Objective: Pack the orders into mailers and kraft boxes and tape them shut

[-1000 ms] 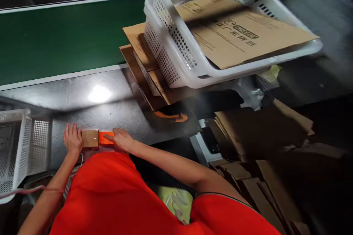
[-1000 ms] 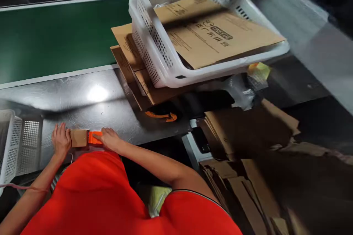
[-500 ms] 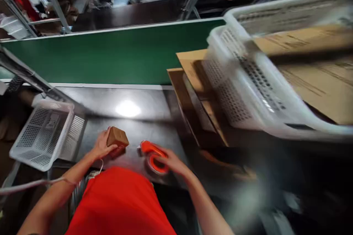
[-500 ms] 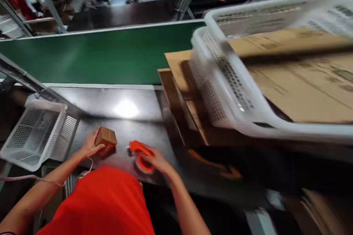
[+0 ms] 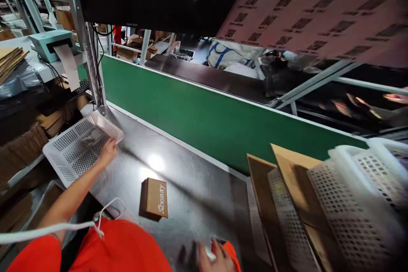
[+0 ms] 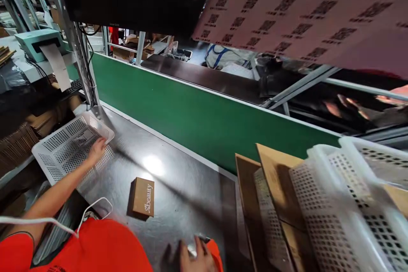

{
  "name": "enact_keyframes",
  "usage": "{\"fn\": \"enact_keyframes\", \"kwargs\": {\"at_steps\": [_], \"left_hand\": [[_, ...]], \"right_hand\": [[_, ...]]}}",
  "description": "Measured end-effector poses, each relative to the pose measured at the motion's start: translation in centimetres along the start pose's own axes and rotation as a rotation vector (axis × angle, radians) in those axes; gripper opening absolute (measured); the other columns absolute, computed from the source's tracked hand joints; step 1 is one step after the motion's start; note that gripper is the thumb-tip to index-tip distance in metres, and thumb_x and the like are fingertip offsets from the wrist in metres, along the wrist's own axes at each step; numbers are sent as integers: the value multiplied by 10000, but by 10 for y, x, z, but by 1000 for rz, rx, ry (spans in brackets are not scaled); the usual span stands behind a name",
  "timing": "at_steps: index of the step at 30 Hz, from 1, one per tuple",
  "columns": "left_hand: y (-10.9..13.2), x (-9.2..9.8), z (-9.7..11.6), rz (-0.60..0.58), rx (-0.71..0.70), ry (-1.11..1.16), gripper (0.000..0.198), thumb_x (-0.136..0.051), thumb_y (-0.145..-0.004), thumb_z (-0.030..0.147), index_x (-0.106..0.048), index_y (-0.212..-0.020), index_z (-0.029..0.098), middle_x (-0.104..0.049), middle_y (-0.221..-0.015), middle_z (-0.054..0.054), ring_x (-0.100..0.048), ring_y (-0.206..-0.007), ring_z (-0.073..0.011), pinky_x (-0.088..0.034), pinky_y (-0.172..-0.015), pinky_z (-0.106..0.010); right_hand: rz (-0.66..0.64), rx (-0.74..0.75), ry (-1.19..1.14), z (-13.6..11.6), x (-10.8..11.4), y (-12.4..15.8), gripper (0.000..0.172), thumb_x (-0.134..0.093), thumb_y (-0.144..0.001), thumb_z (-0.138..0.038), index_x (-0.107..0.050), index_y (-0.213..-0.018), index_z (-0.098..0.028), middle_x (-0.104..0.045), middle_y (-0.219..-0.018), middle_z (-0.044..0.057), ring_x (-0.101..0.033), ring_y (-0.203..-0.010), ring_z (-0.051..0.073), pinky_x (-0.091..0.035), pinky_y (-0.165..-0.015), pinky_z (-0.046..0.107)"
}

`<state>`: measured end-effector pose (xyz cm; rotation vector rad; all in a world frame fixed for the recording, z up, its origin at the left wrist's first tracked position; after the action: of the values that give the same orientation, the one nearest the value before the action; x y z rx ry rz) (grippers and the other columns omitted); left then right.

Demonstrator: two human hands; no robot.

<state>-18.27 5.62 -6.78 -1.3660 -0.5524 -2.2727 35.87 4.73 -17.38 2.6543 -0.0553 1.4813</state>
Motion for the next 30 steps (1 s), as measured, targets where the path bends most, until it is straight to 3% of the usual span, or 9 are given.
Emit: {"fn": "enact_keyframes", "kwargs": {"at_steps": [3, 7, 11, 14, 17, 19, 22, 26, 30], "left_hand": [[-21, 44, -62, 47, 176, -97, 428, -497, -1014, 176, -581, -1417, 57, -568, -1529, -291, -561, -1419, -384, -482, -1168, -537], [-4, 46, -115, -14, 248, -189, 363, -541, -1009, 199, -618, -1332, 51, -651, -1405, -277, -536, -1401, -413, -471, -1130, -520], [5, 22, -129, -79, 210, -227, 395, -374, -1017, 85, -727, -1194, 66, -716, -1262, -273, -645, -1265, -372, -471, -1101, -495], [-2, 15, -136, -83, 220, -212, 358, -435, -996, 80, -776, -1099, 56, -751, -1131, -281, -693, -1173, -385, -512, -1040, -523], [1, 27, -139, 6, 238, -171, 340, -503, -1003, 137, -794, -1177, 114, -718, -1320, -236, -672, -1235, -364, -532, -1049, -516], [14, 37, -129, 158, 137, -50, 355, -534, -994, 145, -791, -1238, 159, -611, -1527, -168, -628, -1316, -306, -523, -1103, -464], [48, 38, -88, 282, -306, 317, 340, -561, -946, 94, -827, -1151, 144, -686, -1421, -134, -676, -1210, -214, -545, -1071, -365], [105, 4, -4, 33, -793, 727, 344, -569, -940, 116, -851, -1123, 187, -820, -1156, -111, -765, -1068, -200, -604, -948, -311], [150, -26, 47, -137, -767, 972, 460, -524, -855, 79, -851, -1160, 184, -834, -1184, -126, -785, -1109, -245, -625, -988, -378]], "right_hand": [[13, 55, -196, -35, -25, 0, 777, -534, -747, -746, -763, -1157, -128, -707, -1291, 274, -643, -1278, 492, -501, -1125, 651], [-119, 110, -303, -64, -33, 12, 733, -586, -767, -755, -783, -1134, -152, -735, -1280, 224, -675, -1247, 429, -528, -1107, 611], [-210, 111, -328, -78, -28, 34, 692, -612, -791, -760, -803, -1092, -167, -758, -1242, 210, -699, -1192, 395, -579, -1023, 574], [-282, 147, -303, -87, -25, 43, 658, -640, -808, -751, -817, -1081, -180, -767, -1228, 197, -712, -1155, 368, -601, -974, 538], [-340, 204, -297, -102, -18, 39, 618, -664, -827, -720, -826, -1092, -186, -772, -1232, 190, -722, -1144, 354, -612, -949, 517], [-373, 222, -323, -120, -11, 31, 600, -686, -834, -698, -824, -1099, -178, -784, -1214, 186, -735, -1116, 348, -613, -955, 518], [-401, 229, -390, -165, -3, 16, 593, -711, -862, -678, -817, -1155, -174, -803, -1194, 170, -756, -1063, 328, -606, -986, 512], [-513, 261, -569, -237, 5, 9, 619, -717, -892, -693, -784, -1270, -207, -818, -1180, 137, -759, -1107, 309, -600, -1015, 482], [-813, 321, -677, -269, 12, 16, 529, -783, -837, -688, -817, -1085, -222, -830, -1011, 77, -760, -941, 264, -614, -901, 415]]}}
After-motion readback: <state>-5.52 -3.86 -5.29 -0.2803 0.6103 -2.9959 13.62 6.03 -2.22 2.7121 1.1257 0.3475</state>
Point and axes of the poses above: each hand's wrist, its own y-axis away from the middle knuckle, its own x-axis out of the back of the hand, z = x × y, the point moved 1 cm from there along -y, towards the middle knuckle
